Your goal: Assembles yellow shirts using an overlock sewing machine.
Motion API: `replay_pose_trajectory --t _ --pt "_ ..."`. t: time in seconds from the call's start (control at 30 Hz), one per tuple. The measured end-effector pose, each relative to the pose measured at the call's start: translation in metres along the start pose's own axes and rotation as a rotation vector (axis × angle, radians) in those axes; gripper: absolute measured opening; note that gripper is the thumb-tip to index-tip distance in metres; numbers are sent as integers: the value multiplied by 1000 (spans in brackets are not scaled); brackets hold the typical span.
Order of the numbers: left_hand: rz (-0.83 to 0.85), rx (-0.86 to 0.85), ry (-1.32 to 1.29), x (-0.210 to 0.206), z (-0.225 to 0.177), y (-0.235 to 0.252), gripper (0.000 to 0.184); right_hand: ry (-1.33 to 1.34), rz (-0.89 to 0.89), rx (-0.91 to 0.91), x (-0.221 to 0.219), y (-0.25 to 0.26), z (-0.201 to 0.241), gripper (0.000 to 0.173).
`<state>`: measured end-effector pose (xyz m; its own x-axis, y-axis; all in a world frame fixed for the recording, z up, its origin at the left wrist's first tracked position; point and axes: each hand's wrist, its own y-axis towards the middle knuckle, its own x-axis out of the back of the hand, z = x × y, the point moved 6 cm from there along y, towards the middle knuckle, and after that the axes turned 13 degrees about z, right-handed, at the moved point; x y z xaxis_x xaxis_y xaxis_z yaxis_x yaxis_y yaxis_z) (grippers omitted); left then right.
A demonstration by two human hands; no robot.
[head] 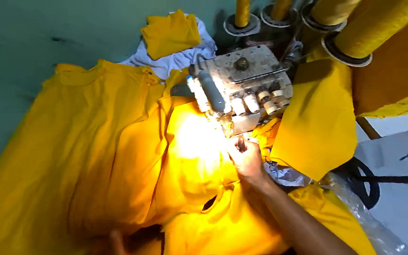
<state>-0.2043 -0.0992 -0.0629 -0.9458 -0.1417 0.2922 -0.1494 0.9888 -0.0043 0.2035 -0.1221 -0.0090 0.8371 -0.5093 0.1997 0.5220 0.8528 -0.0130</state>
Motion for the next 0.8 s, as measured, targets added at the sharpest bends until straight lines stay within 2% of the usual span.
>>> replay_pose_trajectory --t 0.03,0.07,0.13,0.2,0.27,0.33,0.4,0.47,0.53,0.6,0.63,0.67,0.73,0.8 --pt "94 219 -147 -11 33 -14 51 -42 30 0 3 -2 -2 12" --pt "200 355 -264 -25 55 -27 46 -87 68 -1 5 -5 -3 12" --pt "275 418 -346 -40 66 -41 31 -150 149 -12 12 -14 -10 15" --pt "212 394 -323 -27 46 -42 33 -179 253 -74 20 -27 -20 21" --pt "131 270 -245 2 -4 -23 40 -187 354 -157 23 -43 -27 27" --pt "62 -16 -66 41 -61 18 40 -78 401 -195 12 -56 -31 25" --pt "84 -285 92 88 -88 82 38 129 367 -202 -10 -68 -29 21" --pt "91 -417 437 113 -107 158 40 362 292 -219 -36 -76 -27 19" --pt "137 -484 744 83 -158 196 52 539 246 -304 -61 -84 -31 22" --pt "229 -583 896 24 -200 176 54 647 219 -386 -78 -94 -39 26" --pt "255 -699 936 -5 -206 154 56 669 196 -414 -82 -98 -43 27" --pt "328 -853 934 -35 -203 125 56 680 168 -433 -84 -103 -47 27" --pt "538 -1063 912 -89 -171 72 52 714 117 -441 -81 -112 -50 26" --pt "649 -1118 994 -124 -138 54 46 762 84 -407 -75 -116 -48 23"
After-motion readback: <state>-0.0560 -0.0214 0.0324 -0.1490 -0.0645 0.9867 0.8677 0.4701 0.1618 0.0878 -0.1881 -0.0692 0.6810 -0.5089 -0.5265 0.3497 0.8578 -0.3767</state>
